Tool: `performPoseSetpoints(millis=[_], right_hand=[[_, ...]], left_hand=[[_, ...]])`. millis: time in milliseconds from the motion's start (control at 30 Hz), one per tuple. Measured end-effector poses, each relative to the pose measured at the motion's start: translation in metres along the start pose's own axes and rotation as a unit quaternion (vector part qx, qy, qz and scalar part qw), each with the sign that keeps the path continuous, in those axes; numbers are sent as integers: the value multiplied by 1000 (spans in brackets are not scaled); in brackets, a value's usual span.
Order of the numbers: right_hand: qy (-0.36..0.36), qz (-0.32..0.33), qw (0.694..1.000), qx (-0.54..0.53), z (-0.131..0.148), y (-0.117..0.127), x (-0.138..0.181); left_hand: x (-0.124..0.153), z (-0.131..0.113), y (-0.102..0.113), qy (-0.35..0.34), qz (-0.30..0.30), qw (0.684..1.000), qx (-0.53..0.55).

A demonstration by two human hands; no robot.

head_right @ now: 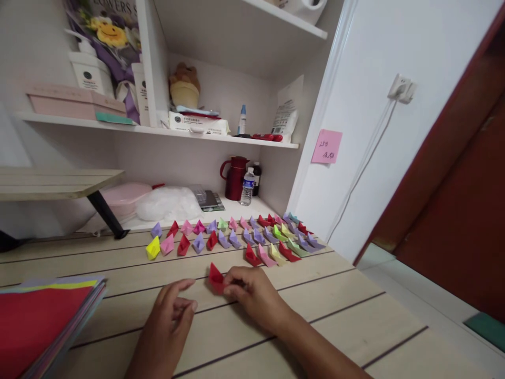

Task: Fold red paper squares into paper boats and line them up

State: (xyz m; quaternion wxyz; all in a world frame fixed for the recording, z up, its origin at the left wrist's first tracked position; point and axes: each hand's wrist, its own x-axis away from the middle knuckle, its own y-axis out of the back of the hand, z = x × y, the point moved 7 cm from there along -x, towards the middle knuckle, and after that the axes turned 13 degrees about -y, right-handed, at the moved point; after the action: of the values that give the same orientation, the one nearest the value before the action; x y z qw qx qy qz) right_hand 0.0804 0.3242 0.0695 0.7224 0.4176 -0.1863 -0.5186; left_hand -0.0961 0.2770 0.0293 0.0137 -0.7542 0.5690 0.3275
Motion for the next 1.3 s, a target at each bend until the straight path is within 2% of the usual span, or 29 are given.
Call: performPoseSetpoints(millis=[100, 167, 200, 267, 367, 667, 767, 867, 967, 1133, 1300], right_hand=[[46, 54, 990, -119, 14, -3, 6], [85, 79, 978, -173, 25, -3, 11], [102, 85, 975, -180, 29, -3, 13], [129, 97, 971, -177, 36, -4, 18], [145, 115, 969, -164, 41, -6, 21], [150, 126, 975, -109, 40, -11, 23], [149, 118, 977, -98, 40, -11, 22], [123, 83, 984, -100, 35, -8, 17], [74, 33, 991, -102, 25, -5, 10], [-70, -37, 995, -63, -7, -2, -3], [-137, -89, 986, -34, -28, 10, -7]], left_hand=[[0, 17, 9, 71, -72, 994, 43], [0, 18, 10, 99, -67, 990, 71], [-2, 15, 9, 96, -45, 991, 80], [-4, 5, 9, 78, -24, 993, 80], [-5, -5, 11, 60, -31, 996, 63], [-4, -3, 8, 38, -24, 998, 49], [-4, -1, 13, 43, -42, 997, 39], [-2, 6, 18, 80, -80, 993, 37], [0, 8, 17, 106, -90, 988, 60], [-2, 4, 11, 125, -39, 989, 68], [-3, 10, 11, 129, -8, 990, 58]])
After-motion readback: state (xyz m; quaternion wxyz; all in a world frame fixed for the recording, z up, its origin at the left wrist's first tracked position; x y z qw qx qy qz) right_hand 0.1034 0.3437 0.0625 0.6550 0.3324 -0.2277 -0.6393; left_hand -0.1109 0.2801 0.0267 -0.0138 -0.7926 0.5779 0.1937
